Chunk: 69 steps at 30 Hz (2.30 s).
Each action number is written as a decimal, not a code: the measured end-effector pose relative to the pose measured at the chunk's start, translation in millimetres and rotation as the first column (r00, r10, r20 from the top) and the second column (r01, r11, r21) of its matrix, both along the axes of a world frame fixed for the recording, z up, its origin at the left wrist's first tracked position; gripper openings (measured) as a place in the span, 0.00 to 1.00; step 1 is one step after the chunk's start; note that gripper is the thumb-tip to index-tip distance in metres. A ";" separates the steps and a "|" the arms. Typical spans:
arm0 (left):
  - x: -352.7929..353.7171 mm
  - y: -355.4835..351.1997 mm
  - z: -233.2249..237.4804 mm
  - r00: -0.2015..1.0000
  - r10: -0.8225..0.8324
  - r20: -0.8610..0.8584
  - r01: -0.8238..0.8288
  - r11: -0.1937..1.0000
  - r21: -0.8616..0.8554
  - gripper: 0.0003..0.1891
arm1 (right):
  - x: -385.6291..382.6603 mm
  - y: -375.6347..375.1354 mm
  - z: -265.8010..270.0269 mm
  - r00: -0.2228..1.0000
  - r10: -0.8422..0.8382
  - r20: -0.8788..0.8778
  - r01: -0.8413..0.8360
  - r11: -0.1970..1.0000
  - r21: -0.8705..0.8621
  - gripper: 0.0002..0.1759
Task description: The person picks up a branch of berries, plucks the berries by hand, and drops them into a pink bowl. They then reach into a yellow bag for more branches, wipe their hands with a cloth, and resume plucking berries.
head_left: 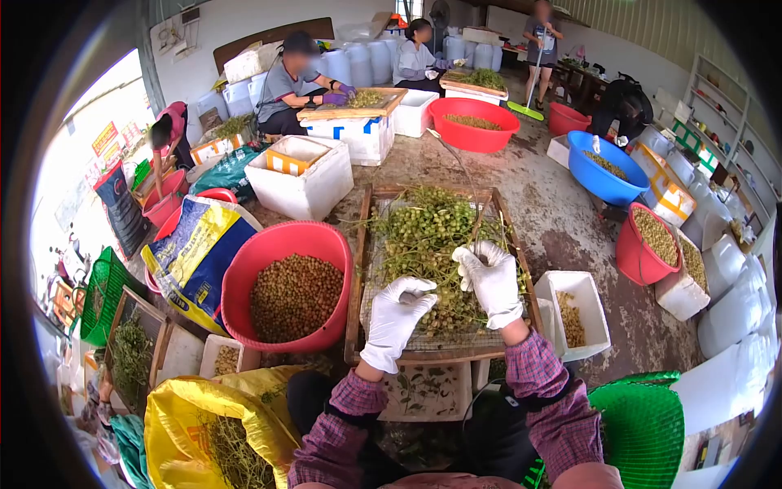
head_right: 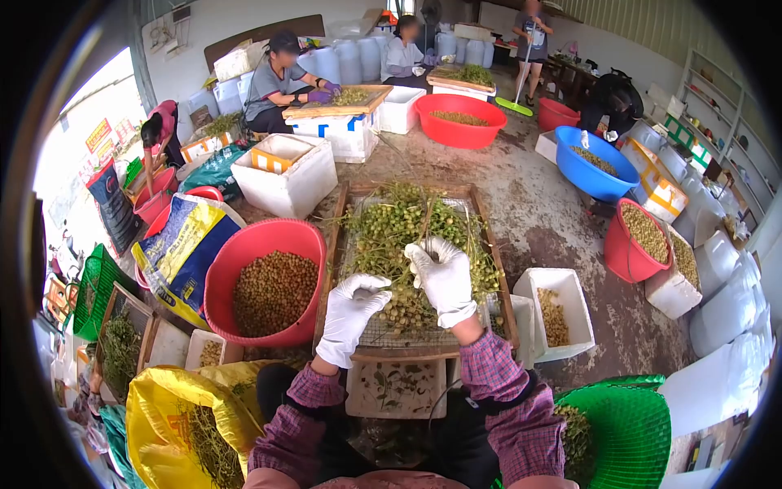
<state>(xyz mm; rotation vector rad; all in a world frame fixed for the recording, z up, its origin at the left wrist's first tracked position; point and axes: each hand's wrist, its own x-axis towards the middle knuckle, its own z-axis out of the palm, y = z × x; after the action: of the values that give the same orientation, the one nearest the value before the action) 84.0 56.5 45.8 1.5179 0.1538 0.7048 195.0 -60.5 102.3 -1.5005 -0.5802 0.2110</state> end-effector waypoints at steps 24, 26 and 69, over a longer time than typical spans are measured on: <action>-22.1 11.6 4.3 0.956 -0.206 0.209 0.262 0.276 -0.925 0.08 | -0.6 -15.7 -11.8 1.000 -0.006 0.012 0.004 0.992 0.127 0.04; -18.0 3.1 19.9 0.960 -0.184 0.209 0.244 0.194 -0.950 0.08 | -1.9 -13.2 -14.0 0.998 -0.001 0.059 -0.006 0.994 0.105 0.06; 10.4 -88.1 -108.9 0.643 -0.727 -0.240 0.332 0.547 -0.769 0.12 | 73.6 -106.3 0.7 0.927 0.238 -0.292 0.007 0.764 0.645 0.12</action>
<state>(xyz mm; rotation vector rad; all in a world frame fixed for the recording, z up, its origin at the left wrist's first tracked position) 94.3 -31.6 -63.0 0.9039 0.2927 -0.3406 268.5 -166.8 103.0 -0.7286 -0.3887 0.3390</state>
